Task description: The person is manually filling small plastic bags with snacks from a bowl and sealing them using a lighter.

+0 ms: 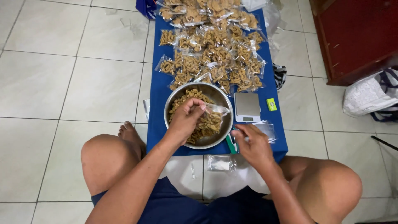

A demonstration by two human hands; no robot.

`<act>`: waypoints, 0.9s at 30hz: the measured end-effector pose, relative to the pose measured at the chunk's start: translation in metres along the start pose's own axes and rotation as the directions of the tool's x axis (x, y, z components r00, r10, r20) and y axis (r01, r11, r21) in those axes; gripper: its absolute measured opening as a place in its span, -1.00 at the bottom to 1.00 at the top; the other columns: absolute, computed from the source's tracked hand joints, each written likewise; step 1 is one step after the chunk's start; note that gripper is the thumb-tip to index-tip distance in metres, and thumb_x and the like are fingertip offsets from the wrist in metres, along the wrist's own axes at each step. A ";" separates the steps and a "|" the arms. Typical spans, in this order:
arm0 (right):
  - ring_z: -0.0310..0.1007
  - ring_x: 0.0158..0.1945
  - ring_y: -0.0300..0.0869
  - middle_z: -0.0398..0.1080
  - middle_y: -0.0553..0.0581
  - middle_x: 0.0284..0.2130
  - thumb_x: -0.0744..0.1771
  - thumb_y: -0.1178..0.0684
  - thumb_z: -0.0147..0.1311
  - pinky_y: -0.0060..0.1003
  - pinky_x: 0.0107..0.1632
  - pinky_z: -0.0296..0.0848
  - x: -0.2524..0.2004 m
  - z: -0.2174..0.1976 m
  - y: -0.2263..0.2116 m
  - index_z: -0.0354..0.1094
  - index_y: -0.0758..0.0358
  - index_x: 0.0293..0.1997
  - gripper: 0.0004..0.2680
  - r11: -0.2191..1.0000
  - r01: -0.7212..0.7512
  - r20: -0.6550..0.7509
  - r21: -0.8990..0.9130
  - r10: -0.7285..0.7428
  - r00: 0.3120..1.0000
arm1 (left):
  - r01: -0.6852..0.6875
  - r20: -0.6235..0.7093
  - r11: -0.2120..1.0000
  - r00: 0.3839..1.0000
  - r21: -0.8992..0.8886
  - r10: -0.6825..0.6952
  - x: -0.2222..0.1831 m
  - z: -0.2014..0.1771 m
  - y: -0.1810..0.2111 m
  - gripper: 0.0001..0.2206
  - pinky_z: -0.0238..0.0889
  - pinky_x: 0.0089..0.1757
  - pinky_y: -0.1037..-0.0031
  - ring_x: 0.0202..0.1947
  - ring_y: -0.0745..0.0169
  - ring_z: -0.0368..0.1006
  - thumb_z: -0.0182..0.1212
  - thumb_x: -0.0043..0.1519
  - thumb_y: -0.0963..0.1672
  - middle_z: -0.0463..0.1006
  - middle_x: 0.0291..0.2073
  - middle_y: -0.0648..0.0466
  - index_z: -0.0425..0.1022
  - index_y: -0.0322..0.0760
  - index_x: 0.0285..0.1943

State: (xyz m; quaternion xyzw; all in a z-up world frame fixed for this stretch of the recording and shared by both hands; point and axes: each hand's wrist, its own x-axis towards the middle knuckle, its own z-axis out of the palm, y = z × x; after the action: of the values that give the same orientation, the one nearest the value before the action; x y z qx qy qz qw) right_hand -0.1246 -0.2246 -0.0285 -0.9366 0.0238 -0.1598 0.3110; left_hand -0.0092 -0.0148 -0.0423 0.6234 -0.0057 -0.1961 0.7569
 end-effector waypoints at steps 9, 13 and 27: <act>0.40 -0.36 -0.27 0.52 0.15 -0.46 0.33 0.08 0.27 -0.27 -0.27 0.50 0.010 0.057 -0.029 0.52 0.33 -0.16 -0.87 0.529 -0.531 0.219 0.662 0.542 0.812 | 0.213 0.100 0.974 0.974 -0.077 -0.205 -0.024 0.017 0.002 -0.60 0.53 -0.17 0.43 -0.17 0.21 0.50 0.52 0.13 -0.13 0.48 -0.20 -0.04 0.54 -0.44 0.08; 0.36 -0.43 -0.26 0.43 0.18 -0.56 0.31 0.15 0.28 -0.33 -0.32 0.43 0.011 0.051 -0.036 0.47 0.40 -0.28 -0.89 0.529 -0.498 0.214 0.687 0.507 0.835 | 0.282 0.164 0.948 0.952 -0.151 -0.257 -0.015 0.003 -0.003 -0.69 0.58 -0.27 0.49 -0.39 0.24 0.59 0.52 0.13 -0.16 0.48 -0.35 0.00 0.50 -0.42 -0.07; 0.46 -0.42 -0.14 0.46 0.21 -0.52 0.23 -0.02 0.42 -0.22 -0.28 0.47 0.062 0.051 -0.044 0.57 0.28 -0.15 -0.76 0.698 -0.481 0.270 0.530 0.399 0.876 | 0.099 0.103 0.972 0.987 0.214 -0.124 -0.021 -0.012 0.038 -0.38 0.37 0.04 0.04 0.14 -0.22 0.46 0.40 0.21 -0.06 0.50 0.07 -0.27 0.22 -0.32 0.41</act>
State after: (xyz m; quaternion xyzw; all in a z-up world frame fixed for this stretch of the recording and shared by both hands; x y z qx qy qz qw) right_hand -0.0526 -0.1686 -0.0231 -0.7708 0.1761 -0.0166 0.6121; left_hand -0.0146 0.0088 -0.0038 0.6861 -0.0351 -0.2725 0.6736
